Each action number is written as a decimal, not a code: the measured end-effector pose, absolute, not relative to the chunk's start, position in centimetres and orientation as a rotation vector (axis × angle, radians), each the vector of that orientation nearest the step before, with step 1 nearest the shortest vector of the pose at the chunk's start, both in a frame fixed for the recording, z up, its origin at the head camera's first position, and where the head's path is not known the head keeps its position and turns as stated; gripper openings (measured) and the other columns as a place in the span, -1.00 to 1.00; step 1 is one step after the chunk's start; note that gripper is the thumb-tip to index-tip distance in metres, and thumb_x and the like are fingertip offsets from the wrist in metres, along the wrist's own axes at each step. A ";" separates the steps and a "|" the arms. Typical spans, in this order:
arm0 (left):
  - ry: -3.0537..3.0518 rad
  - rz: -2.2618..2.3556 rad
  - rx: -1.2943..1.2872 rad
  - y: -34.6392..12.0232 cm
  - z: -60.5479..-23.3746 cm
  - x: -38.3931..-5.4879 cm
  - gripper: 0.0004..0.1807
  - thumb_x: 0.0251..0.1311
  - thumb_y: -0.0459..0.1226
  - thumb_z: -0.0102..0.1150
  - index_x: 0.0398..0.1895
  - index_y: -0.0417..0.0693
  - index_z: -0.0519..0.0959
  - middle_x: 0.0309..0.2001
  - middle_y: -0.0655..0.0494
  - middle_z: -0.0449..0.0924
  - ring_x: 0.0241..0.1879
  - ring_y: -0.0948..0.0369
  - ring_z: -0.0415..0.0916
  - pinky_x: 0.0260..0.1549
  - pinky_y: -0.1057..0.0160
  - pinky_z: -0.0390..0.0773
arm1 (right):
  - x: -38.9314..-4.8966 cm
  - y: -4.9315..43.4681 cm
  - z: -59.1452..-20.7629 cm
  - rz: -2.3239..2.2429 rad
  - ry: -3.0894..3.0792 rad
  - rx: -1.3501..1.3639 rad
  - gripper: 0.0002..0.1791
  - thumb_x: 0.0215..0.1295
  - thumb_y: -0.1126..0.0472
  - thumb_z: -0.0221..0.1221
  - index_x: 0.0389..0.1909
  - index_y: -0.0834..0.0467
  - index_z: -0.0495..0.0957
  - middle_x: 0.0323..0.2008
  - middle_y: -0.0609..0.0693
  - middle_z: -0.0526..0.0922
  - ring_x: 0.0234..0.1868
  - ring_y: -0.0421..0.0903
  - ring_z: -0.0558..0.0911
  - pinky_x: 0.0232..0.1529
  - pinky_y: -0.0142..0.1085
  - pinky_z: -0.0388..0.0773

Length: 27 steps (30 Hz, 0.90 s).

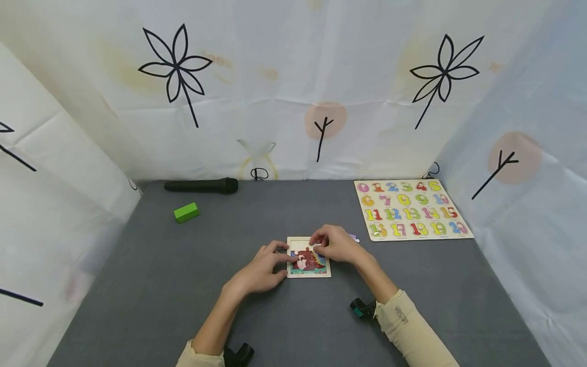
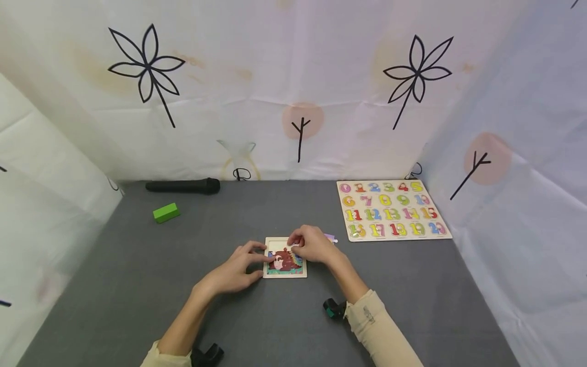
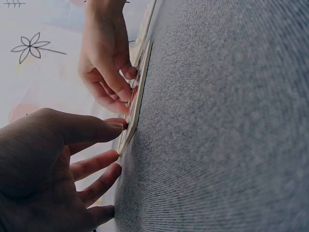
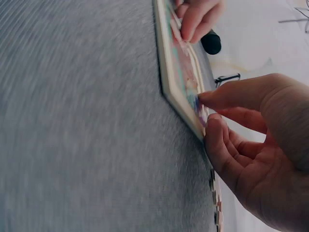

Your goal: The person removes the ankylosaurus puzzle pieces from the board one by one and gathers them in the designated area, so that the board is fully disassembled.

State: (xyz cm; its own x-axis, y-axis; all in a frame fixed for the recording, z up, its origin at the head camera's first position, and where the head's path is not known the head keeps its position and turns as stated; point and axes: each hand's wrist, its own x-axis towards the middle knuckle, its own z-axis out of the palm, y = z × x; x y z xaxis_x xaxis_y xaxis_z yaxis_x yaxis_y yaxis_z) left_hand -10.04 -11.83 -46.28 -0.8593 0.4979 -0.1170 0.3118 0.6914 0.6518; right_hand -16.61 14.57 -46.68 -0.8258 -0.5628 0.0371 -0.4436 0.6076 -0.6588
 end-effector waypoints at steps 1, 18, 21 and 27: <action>2.620 0.935 0.646 -11.8 -46.3 -10.0 -0.59 0.45 -0.38 0.28 0.31 0.00 0.73 0.49 -0.13 0.42 0.34 -0.15 0.38 0.30 -0.30 0.46 | -16.7 14.6 -46.6 -1.002 2.655 -0.854 -0.91 0.36 0.33 0.37 -0.17 0.20 0.80 -0.36 0.00 0.67 -0.39 -0.32 0.47 -0.29 -0.41 0.45; 2.629 0.961 0.714 -12.1 -46.4 -10.1 -0.58 0.43 -0.37 0.26 0.31 -0.04 0.73 0.46 -0.18 0.43 0.33 -0.21 0.38 0.26 -0.35 0.46 | -16.9 15.1 -46.1 -0.965 2.579 -0.923 -0.92 0.41 0.30 0.38 -0.16 0.20 0.79 -0.29 0.02 0.68 -0.35 -0.35 0.49 -0.24 -0.42 0.48; 2.615 0.961 0.685 -12.1 -46.4 -10.1 -0.58 0.45 -0.38 0.25 0.32 -0.04 0.72 0.49 -0.17 0.41 0.35 -0.19 0.37 0.29 -0.33 0.46 | -16.9 15.1 -46.1 -0.961 2.590 -0.927 -0.86 0.40 0.30 0.40 -0.08 0.22 0.79 -0.27 0.04 0.70 -0.35 -0.34 0.49 -0.24 -0.42 0.48; 2.614 0.942 0.673 -12.1 -46.5 -10.1 -0.60 0.47 -0.37 0.26 0.32 -0.01 0.73 0.51 -0.14 0.40 0.38 -0.19 0.35 0.33 -0.33 0.44 | -17.1 15.3 -46.1 -0.934 2.572 -0.954 -0.91 0.42 0.28 0.38 -0.12 0.17 0.80 -0.29 0.04 0.64 -0.36 -0.32 0.45 -0.27 -0.41 0.44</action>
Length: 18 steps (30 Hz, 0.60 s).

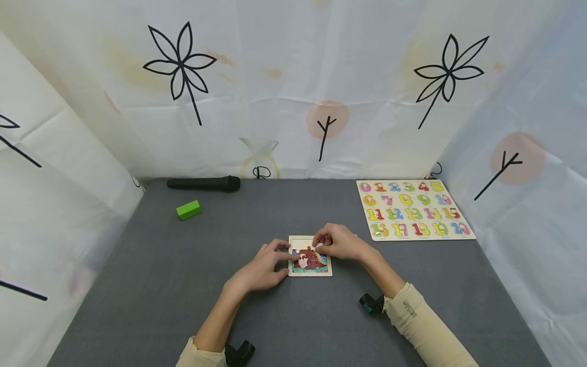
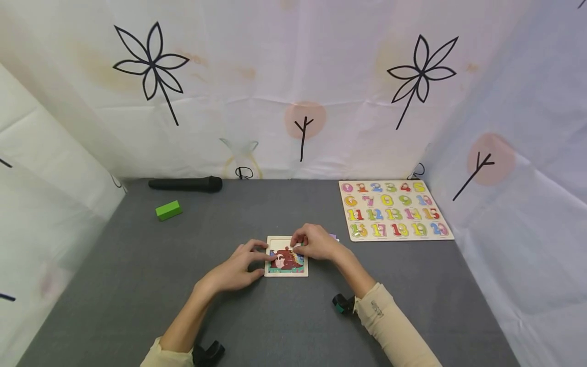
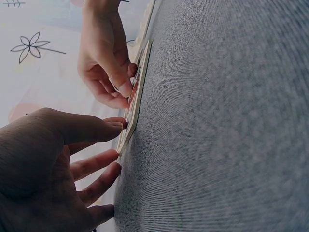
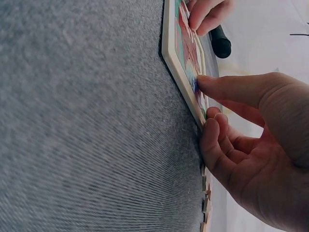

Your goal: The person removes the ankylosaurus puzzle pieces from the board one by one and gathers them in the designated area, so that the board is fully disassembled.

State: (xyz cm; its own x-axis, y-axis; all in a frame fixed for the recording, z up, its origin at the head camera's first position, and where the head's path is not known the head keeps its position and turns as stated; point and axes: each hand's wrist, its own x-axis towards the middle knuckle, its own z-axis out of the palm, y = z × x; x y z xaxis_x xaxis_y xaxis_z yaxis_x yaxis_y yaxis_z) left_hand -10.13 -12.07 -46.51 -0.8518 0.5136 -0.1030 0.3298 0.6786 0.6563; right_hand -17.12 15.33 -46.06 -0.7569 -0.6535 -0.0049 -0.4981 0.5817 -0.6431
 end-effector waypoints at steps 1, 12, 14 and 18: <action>2.612 0.945 0.670 -12.1 -46.5 -10.1 -0.60 0.47 -0.37 0.26 0.32 0.00 0.73 0.51 -0.14 0.40 0.39 -0.19 0.35 0.33 -0.33 0.44 | -17.2 15.3 -46.0 -0.929 2.565 -0.961 -0.92 0.43 0.28 0.37 -0.14 0.16 0.80 -0.30 0.03 0.63 -0.37 -0.31 0.44 -0.28 -0.41 0.43; 2.609 0.956 0.671 -12.0 -46.4 -10.2 -0.60 0.46 -0.38 0.26 0.30 -0.01 0.74 0.50 -0.15 0.41 0.38 -0.20 0.37 0.33 -0.34 0.44 | -17.0 15.2 -45.9 -0.954 2.550 -0.935 -0.96 0.46 0.28 0.35 -0.15 0.15 0.75 -0.08 0.12 0.58 -0.25 -0.15 0.48 -0.14 -0.34 0.40; 2.609 0.955 0.672 -12.0 -46.5 -10.2 -0.60 0.46 -0.38 0.26 0.30 -0.01 0.74 0.51 -0.15 0.41 0.38 -0.21 0.37 0.33 -0.33 0.44 | -16.9 15.3 -46.0 -0.965 2.560 -0.949 -0.92 0.46 0.27 0.36 -0.11 0.16 0.74 -0.04 0.12 0.63 -0.26 -0.18 0.51 -0.14 -0.35 0.44; 2.611 0.959 0.670 -12.0 -46.5 -10.2 -0.60 0.46 -0.37 0.26 0.31 0.00 0.74 0.51 -0.15 0.41 0.38 -0.21 0.37 0.33 -0.34 0.44 | -16.9 15.5 -46.2 -1.010 2.571 -0.949 -0.78 0.43 0.28 0.40 0.02 0.20 0.68 -0.10 0.10 0.71 -0.33 -0.29 0.53 -0.20 -0.38 0.52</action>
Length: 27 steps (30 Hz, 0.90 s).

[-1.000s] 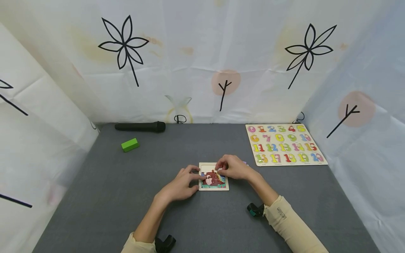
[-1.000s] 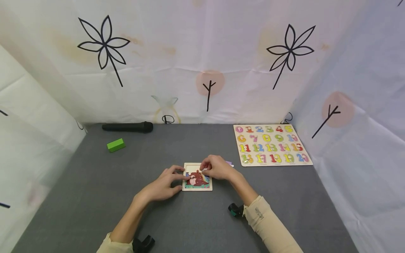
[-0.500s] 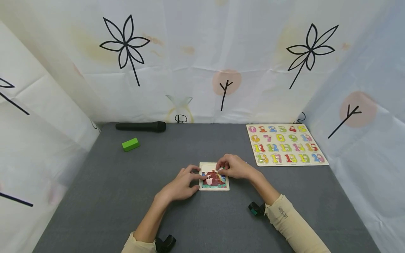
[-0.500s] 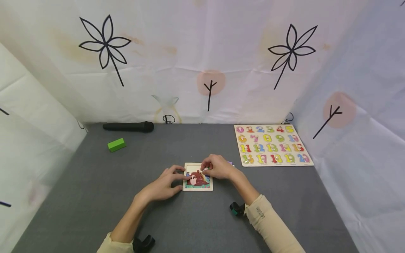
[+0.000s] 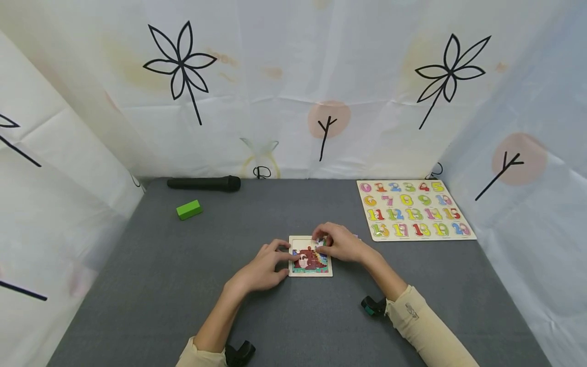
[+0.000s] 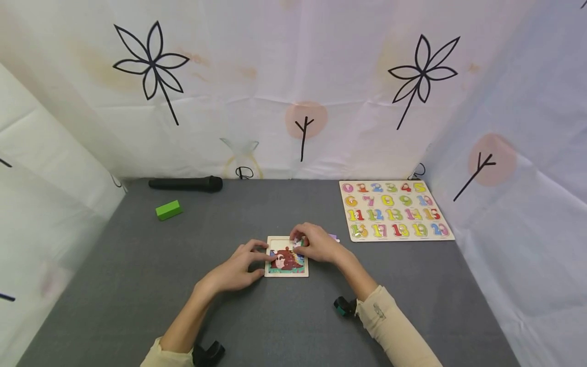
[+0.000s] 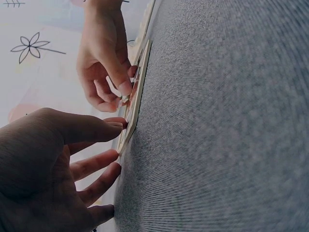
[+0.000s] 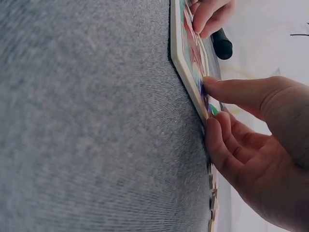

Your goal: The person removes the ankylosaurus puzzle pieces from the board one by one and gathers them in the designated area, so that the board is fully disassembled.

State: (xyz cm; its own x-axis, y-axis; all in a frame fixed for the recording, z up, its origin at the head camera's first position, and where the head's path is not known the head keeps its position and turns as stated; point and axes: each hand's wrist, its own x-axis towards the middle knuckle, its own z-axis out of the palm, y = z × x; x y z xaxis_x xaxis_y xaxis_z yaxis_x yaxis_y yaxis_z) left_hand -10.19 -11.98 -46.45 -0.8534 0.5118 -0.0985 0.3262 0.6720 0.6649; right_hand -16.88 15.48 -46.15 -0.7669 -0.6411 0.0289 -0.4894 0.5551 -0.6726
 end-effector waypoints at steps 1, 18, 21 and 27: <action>2.611 0.961 0.670 -12.0 -46.4 -10.2 -0.60 0.46 -0.37 0.26 0.31 0.00 0.74 0.51 -0.15 0.41 0.39 -0.21 0.37 0.33 -0.34 0.44 | -16.9 15.6 -46.2 -1.023 2.573 -0.942 -0.76 0.42 0.28 0.41 0.05 0.21 0.67 -0.14 0.10 0.71 -0.35 -0.30 0.53 -0.22 -0.38 0.52; 2.621 0.948 0.655 -12.0 -46.5 -10.1 -0.59 0.45 -0.38 0.27 0.30 0.02 0.74 0.50 -0.14 0.43 0.38 -0.18 0.37 0.34 -0.31 0.44 | -16.1 16.9 -46.7 -1.314 2.542 -0.887 -0.93 0.50 0.31 0.32 -0.08 0.17 0.69 -0.27 0.00 0.70 -0.29 -0.20 0.57 -0.27 -0.37 0.51; 2.617 0.952 0.655 -11.9 -46.4 -10.1 -0.60 0.45 -0.38 0.26 0.30 0.00 0.74 0.50 -0.15 0.42 0.39 -0.19 0.36 0.35 -0.32 0.44 | -16.2 17.7 -46.6 -1.347 2.536 -0.835 -0.94 0.51 0.29 0.32 -0.08 0.11 0.69 -0.29 -0.02 0.70 -0.31 -0.21 0.56 -0.30 -0.40 0.48; 2.616 0.961 0.665 -11.9 -46.3 -10.1 -0.60 0.45 -0.39 0.26 0.29 -0.01 0.74 0.50 -0.16 0.42 0.40 -0.20 0.36 0.36 -0.32 0.43 | -16.3 19.9 -46.1 -1.403 2.539 -0.755 -0.90 0.53 0.28 0.31 -0.04 0.18 0.72 -0.23 0.06 0.75 -0.25 -0.21 0.60 -0.22 -0.38 0.55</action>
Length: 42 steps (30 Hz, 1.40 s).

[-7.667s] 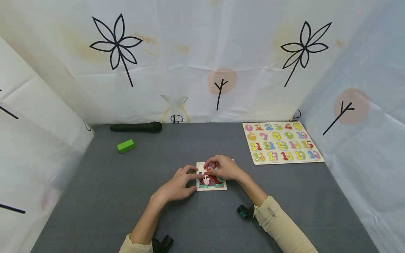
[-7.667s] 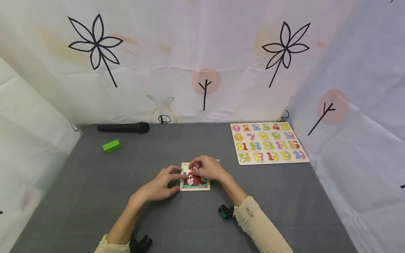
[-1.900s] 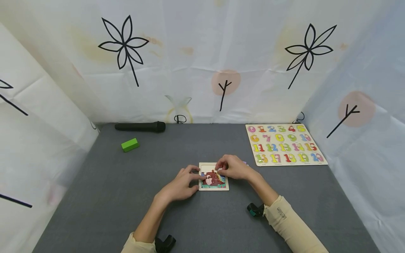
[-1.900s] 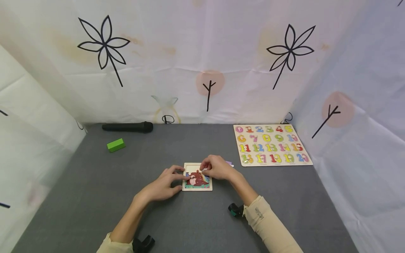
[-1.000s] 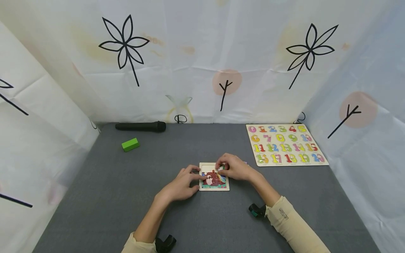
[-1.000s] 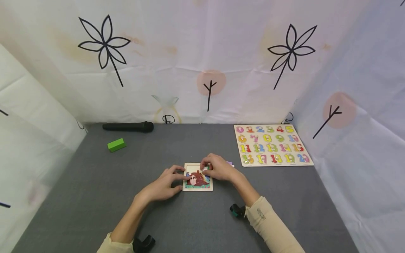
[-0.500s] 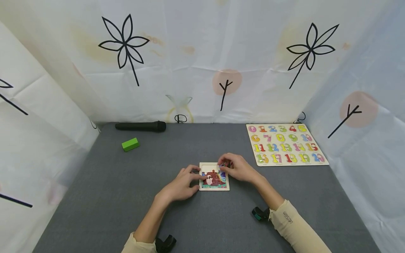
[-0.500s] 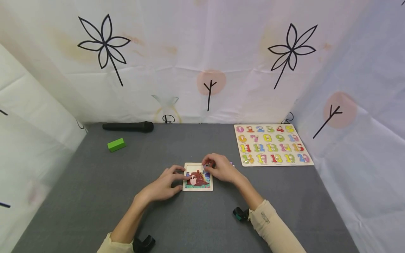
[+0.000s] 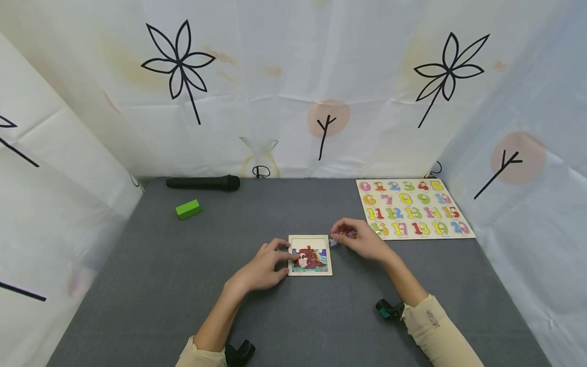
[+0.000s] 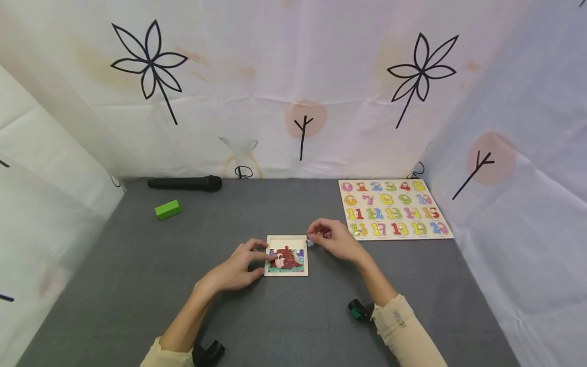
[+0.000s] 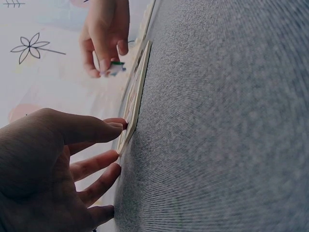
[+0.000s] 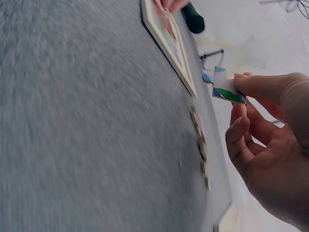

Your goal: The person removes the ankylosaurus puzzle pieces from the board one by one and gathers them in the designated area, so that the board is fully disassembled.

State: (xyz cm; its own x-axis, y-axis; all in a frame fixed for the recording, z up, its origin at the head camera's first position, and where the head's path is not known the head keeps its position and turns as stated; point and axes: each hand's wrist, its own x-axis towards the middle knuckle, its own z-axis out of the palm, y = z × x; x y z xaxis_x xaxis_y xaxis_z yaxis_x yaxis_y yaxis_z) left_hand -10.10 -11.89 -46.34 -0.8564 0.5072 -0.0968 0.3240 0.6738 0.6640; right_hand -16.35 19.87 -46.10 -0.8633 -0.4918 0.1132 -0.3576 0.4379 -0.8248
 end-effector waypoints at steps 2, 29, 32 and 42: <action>2.616 0.961 0.663 -11.9 -46.3 -10.1 -0.60 0.45 -0.39 0.26 0.29 -0.01 0.74 0.50 -0.15 0.42 0.40 -0.19 0.36 0.35 -0.32 0.43 | -16.4 20.5 -46.1 -1.412 2.559 -0.731 -0.88 0.53 0.28 0.31 -0.04 0.21 0.73 -0.21 0.09 0.78 -0.24 -0.21 0.63 -0.18 -0.35 0.59; 2.613 0.936 0.632 -11.8 -46.3 -10.1 -0.56 0.44 -0.38 0.26 0.34 0.02 0.72 0.49 -0.14 0.42 0.36 -0.15 0.36 0.33 -0.28 0.45 | -16.2 26.1 -47.0 -1.177 2.834 -0.545 -0.88 0.40 0.39 0.36 -0.11 0.30 0.78 -0.25 0.14 0.83 -0.33 -0.35 0.62 -0.27 -0.44 0.56; 2.614 0.937 0.634 -11.8 -46.3 -10.1 -0.57 0.44 -0.38 0.25 0.33 0.02 0.72 0.50 -0.14 0.42 0.37 -0.16 0.36 0.34 -0.29 0.44 | -16.1 25.9 -47.2 -1.150 2.864 -0.548 -0.89 0.40 0.38 0.37 -0.12 0.28 0.79 -0.25 0.13 0.83 -0.33 -0.33 0.63 -0.28 -0.43 0.56; 2.611 0.947 0.636 -11.9 -46.3 -10.1 -0.55 0.44 -0.38 0.25 0.34 0.02 0.72 0.49 -0.13 0.42 0.35 -0.15 0.36 0.32 -0.27 0.45 | -16.1 25.5 -47.0 -1.016 2.950 -0.514 -0.93 0.38 0.34 0.41 -0.18 0.22 0.82 -0.37 0.03 0.76 -0.43 -0.30 0.49 -0.34 -0.38 0.41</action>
